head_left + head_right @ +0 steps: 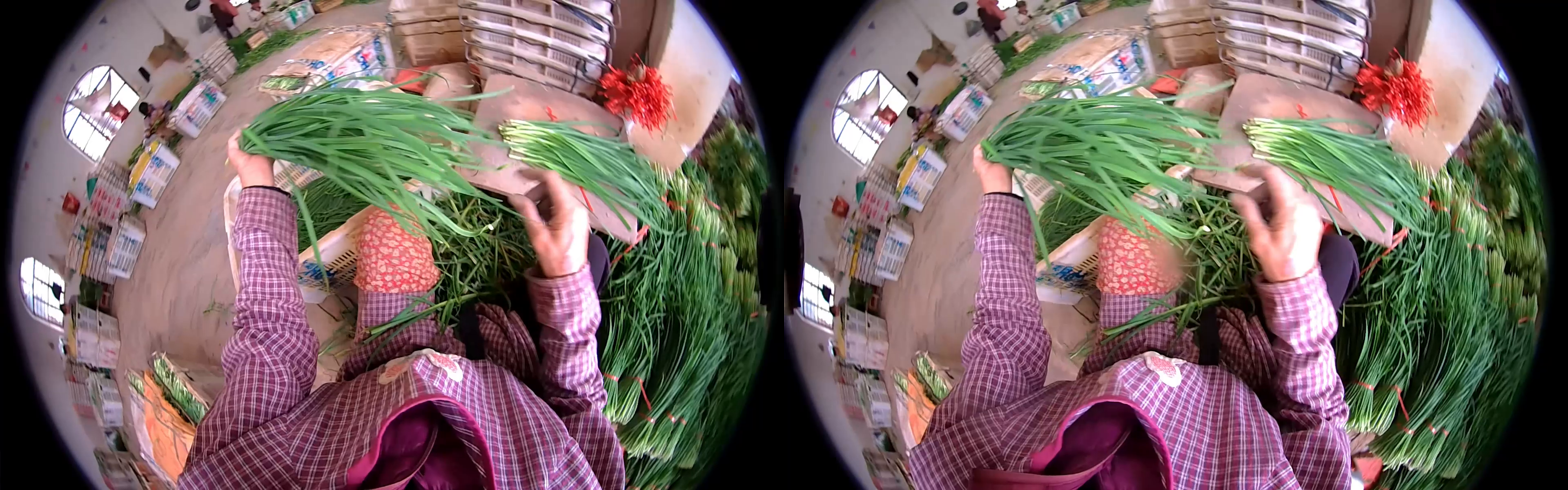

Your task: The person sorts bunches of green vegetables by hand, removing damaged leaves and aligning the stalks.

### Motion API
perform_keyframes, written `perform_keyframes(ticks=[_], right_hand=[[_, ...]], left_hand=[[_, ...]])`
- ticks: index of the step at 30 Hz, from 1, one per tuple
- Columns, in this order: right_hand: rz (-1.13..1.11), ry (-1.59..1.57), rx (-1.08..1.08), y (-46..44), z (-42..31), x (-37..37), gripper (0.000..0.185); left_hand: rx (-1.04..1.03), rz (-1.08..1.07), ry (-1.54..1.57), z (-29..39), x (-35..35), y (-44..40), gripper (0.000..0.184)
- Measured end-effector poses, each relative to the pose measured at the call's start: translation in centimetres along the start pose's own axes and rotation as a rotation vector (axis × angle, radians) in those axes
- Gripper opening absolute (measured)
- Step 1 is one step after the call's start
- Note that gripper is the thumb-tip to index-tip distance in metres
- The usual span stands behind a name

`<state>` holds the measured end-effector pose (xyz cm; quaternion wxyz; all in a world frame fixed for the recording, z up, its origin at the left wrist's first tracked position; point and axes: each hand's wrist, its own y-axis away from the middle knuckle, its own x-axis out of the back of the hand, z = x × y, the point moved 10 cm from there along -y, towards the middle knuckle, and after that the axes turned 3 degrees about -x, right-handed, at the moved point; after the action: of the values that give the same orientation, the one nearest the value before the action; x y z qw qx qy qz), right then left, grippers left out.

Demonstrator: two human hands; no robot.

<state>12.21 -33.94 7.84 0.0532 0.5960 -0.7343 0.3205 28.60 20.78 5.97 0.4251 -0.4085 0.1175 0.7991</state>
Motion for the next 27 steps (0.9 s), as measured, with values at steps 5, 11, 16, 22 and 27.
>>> perform_keyframes(ticks=[5,11,16,22,27], right_hand=[[0.281,-0.214,0.085,-1.0,-1.5,5.2,0.042],[0.263,0.061,0.621,-0.9,-15.4,1.8,0.097],[0.118,0.177,0.478,-3.8,-15.2,-7.2,0.110],[-0.016,0.030,0.337,-6.2,-10.5,-8.5,0.104],[-0.417,-0.348,0.113,-6.0,-6.6,-11.4,0.061]], left_hand=[[-0.011,-0.119,0.144,0.9,-6.3,4.4,0.019],[-0.159,-0.283,-0.095,0.5,-17.3,13.1,0.013],[-0.189,-0.359,-0.042,-0.9,-22.6,20.4,0.014],[0.135,-0.359,0.058,-3.9,-21.3,21.1,0.017],[0.312,-0.611,0.019,-4.6,-22.7,23.5,0.034]])
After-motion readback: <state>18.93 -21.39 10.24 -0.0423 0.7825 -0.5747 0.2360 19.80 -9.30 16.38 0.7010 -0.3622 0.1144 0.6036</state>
